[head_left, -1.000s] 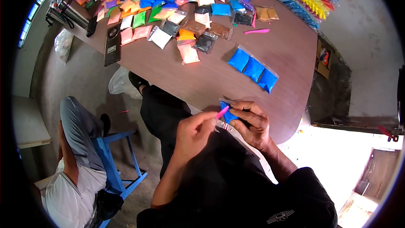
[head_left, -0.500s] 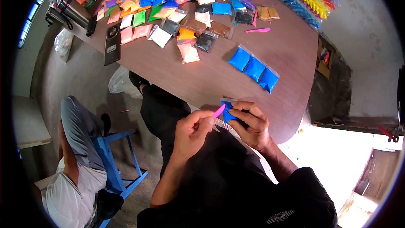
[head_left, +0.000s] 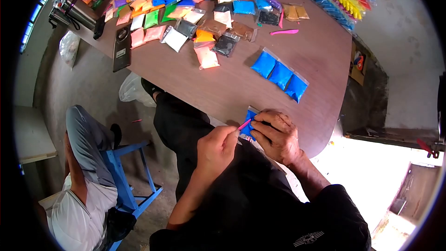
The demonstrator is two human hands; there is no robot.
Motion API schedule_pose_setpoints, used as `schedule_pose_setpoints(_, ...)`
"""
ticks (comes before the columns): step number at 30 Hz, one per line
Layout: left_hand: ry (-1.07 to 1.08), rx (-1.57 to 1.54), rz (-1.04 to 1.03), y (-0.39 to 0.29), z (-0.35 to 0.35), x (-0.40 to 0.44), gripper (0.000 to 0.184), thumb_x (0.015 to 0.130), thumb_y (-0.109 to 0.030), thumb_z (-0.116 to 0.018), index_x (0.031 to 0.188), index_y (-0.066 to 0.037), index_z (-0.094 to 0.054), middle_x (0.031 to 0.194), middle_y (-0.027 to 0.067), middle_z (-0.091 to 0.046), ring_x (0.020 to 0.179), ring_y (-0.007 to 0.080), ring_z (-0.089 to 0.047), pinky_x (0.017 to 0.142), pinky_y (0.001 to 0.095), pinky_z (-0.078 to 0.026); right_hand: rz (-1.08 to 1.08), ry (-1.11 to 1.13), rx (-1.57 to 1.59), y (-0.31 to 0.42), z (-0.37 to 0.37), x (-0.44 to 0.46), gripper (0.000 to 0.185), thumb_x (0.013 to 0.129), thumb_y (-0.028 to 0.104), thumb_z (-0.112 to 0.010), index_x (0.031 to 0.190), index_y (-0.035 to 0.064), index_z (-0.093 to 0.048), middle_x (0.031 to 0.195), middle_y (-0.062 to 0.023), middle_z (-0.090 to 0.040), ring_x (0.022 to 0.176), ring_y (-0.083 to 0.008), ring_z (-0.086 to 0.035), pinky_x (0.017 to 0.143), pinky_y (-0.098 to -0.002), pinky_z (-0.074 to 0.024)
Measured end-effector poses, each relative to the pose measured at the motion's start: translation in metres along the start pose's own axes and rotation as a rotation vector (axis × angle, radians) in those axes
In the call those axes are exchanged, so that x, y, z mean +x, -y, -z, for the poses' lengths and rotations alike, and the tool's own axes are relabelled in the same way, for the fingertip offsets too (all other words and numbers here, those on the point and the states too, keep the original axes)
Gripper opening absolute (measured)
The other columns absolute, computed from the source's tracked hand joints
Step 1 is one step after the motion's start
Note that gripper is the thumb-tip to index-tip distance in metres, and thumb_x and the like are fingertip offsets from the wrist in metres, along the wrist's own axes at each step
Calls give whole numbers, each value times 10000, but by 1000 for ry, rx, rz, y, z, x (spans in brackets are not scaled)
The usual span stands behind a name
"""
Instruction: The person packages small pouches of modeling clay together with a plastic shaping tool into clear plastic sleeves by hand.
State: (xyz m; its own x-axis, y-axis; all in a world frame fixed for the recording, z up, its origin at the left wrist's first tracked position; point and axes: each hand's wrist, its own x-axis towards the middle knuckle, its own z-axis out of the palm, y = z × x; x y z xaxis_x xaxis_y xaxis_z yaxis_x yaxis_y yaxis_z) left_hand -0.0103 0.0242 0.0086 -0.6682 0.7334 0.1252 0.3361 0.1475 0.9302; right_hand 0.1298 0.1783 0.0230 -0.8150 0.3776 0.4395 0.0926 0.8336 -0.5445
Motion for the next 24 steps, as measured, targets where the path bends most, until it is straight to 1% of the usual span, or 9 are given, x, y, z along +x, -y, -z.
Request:
schedule_pose_setpoints(2,-35,123,-126,5,-4,4,57,947,-77,-750,976,-49,-710,824,139,-710,677,316,-701,599,367,-548,1,1,-24,4,1,3,258,756,77,-883,997,42,-798,1095,-86,-741,1035,-289,-718,888,-416,-578)
schedule_pose_setpoints(3,-35,123,-125,4,-4,8,57,947,-77,-750,976,-49,-710,824,139,-710,677,316,-701,599,367,-548,3,1,-51,6,2,5,253,755,81,-884,991,45,-800,1093,-80,-742,1029,-284,-719,882,-411,-578)
schedule_pose_setpoints(5,-7,278,-193,0,-3,16,63,944,-16,-752,993,-2,-715,853,151,-723,673,255,-707,609,332,-550,-8,6,-50,7,3,6,251,756,81,-883,989,44,-800,1088,-83,-743,1022,-285,-721,884,-409,-577)
schedule_pose_setpoints(8,-23,250,-211,4,-4,18,56,949,-17,-749,988,-3,-712,850,152,-719,664,250,-698,602,332,-544,-18,8,-28,5,3,7,248,755,80,-883,986,42,-800,1076,-87,-745,1008,-289,-724,891,-410,-573)
schedule_pose_setpoints(11,-38,128,-95,1,2,11,55,953,-27,-750,981,-3,-708,836,149,-714,651,248,-686,593,334,-538,-20,5,8,-1,2,5,247,753,75,-882,984,39,-800,1071,-91,-747,998,-293,-726,897,-415,-570)
schedule_pose_setpoints(12,-8,138,-84,2,5,6,57,959,-97,-731,966,-49,-702,875,150,-733,732,366,-721,630,409,-571,-13,2,22,-2,1,5,247,752,71,-882,982,37,-799,1070,-94,-748,994,-295,-727,898,-417,-570)
schedule_pose_setpoints(15,5,149,-72,5,1,-5,64,962,-99,-734,975,-46,-700,855,154,-730,722,372,-719,620,411,-570,3,-1,29,-2,1,5,250,747,64,-883,981,35,-797,1072,-102,-750,994,-298,-728,889,-420,-573)
schedule_pose_setpoints(19,-56,252,-152,8,-2,4,81,963,-112,-747,993,-56,-696,851,155,-730,716,359,-719,606,412,-562,15,12,32,-3,2,5,254,744,59,-884,980,31,-794,1073,-110,-750,997,-301,-728,887,-421,-575)
schedule_pose_setpoints(24,-26,158,-82,-1,4,-2,81,959,-112,-751,994,-61,-698,857,154,-733,710,356,-719,600,411,-561,22,2,56,-6,0,5,261,736,44,-883,980,25,-791,1067,-115,-751,994,-305,-729,887,-423,-579)
